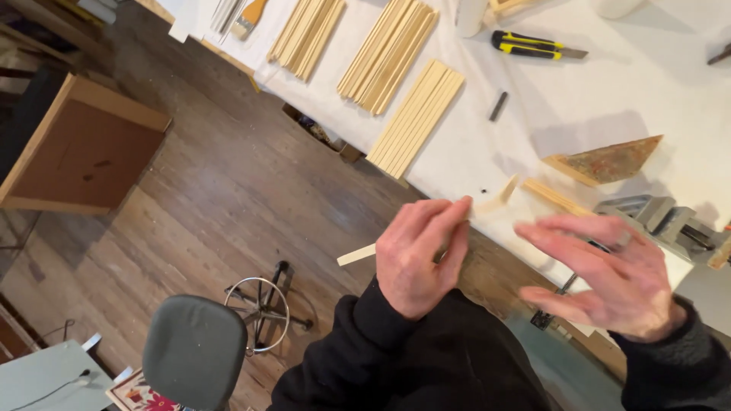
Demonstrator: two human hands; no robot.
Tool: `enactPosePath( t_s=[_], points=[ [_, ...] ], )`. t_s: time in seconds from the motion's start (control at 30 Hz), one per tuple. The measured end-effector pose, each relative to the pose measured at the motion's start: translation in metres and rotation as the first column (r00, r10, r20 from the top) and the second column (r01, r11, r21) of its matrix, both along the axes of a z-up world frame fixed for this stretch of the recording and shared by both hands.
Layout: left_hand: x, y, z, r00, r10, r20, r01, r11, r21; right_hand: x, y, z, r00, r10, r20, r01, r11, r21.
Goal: The person clamps mitred wood frame pieces in a corner vise, tightens the clamp, hammers the joint, trims a piece with a utility knife, applies wood glue from a bottle to a frame corner, and presses the glued pieces together in the clamp.
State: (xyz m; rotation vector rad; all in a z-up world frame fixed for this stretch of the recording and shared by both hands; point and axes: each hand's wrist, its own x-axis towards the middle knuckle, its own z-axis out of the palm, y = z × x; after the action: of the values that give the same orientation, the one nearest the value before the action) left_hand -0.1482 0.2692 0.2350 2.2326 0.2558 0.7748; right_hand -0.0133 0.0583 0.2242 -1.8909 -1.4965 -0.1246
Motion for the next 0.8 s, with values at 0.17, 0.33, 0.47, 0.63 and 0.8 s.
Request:
enactPosePath(
  t_s=[0.17,0.33,0.47,0.63,0.8],
  points=[
    [-0.014,0.018,-0.053,0.983,0.173,0.062,-0.173,0.985,-0.016,-0.036,0.029,-0.063,0.399,0.135,-0.907,0.106,0.976,0.192],
    [-0.028,0.022,-0.154,0.965,0.256,0.061,-0.238,0.947,-0.217,-0.036,0.088,-0.113,-0.263,0.329,-0.907,0.336,0.912,0.233],
    [-0.029,0.027,-0.242,0.94,0.341,-0.03,-0.332,0.886,-0.323,-0.022,0.13,-0.151,-0.336,0.185,-0.923,0.389,0.92,0.043],
    [-0.017,0.038,-0.3,0.936,0.339,-0.097,-0.35,0.859,-0.372,-0.008,0.161,-0.214,-0.402,0.14,-0.905,0.43,0.901,-0.051],
    [-0.005,0.043,-0.335,0.932,0.336,-0.132,-0.359,0.821,-0.445,0.004,0.181,-0.241,-0.349,0.041,-0.936,0.439,0.89,-0.125]
  ],
)
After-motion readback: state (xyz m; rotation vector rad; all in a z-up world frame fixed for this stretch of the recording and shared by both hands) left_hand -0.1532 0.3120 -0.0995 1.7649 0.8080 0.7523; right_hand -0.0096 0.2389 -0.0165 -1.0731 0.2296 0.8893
